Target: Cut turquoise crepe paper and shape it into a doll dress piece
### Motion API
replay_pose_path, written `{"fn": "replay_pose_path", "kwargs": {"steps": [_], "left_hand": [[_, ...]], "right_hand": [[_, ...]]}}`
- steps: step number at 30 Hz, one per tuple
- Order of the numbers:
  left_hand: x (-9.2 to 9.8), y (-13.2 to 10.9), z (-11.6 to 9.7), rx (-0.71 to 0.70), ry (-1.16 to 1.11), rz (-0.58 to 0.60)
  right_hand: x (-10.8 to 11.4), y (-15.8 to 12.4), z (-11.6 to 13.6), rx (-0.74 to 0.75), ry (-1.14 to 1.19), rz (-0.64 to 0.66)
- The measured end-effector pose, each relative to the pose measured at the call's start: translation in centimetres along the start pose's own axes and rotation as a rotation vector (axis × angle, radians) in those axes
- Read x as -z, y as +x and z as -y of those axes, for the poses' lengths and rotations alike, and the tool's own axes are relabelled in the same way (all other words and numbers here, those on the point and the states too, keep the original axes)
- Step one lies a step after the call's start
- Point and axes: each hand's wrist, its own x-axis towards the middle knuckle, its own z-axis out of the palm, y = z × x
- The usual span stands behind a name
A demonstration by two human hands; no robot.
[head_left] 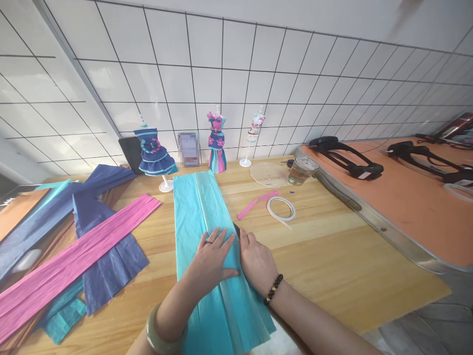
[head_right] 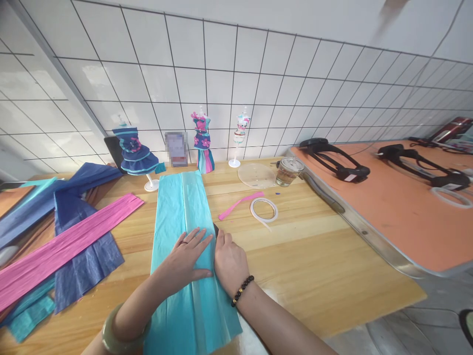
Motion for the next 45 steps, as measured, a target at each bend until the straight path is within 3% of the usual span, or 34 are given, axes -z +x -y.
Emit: {"fn": "replay_pose_path", "kwargs": {"steps": [45], "left_hand": [[1.7, -0.2, -1.3, 0.061, 0.038, 0.147]], "right_hand": [[-0.2, 0.3, 0.2, 0.000, 0.008, -0.021]]}}
